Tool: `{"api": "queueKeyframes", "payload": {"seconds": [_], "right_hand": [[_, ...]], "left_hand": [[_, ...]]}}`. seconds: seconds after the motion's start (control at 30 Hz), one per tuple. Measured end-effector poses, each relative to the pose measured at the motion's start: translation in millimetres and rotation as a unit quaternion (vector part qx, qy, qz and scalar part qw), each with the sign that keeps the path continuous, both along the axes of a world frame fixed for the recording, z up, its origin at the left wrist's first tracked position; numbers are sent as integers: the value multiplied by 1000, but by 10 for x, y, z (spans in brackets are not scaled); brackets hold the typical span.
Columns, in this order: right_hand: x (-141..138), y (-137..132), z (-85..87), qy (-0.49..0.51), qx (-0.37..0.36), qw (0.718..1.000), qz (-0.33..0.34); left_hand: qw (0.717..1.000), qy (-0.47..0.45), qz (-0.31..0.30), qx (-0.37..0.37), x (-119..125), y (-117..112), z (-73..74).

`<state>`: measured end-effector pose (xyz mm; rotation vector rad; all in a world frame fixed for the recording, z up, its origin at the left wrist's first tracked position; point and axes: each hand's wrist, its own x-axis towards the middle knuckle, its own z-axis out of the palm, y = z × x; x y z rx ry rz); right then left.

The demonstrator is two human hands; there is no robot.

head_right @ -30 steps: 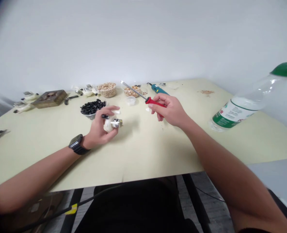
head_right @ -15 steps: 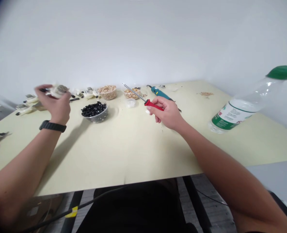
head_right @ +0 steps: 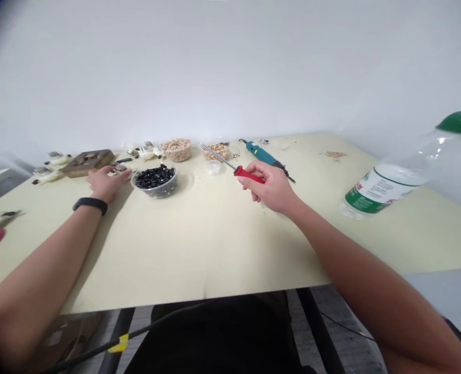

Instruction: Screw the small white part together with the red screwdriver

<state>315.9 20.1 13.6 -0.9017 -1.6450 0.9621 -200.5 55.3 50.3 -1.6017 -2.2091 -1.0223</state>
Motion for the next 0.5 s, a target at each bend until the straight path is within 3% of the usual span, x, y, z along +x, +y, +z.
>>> {"api": "queueKeyframes", "payload": {"seconds": [0.07,0.13,0.27,0.5], "right_hand": [[-6,-5,2,-2,-2,1000,1],[-10,-11,4,-5,0,1000,1],[-8,-13,9,-14,7,1000,0],[-10,-15,15,-22,-4,1000,-5]], "left_hand": [[997,-25,64,28,31,-38,45],[996,-27,78,15,67,-63,83],[996,-7,53,-64,118,-43,117],[995,3,11,-97,136,-4,105]]}}
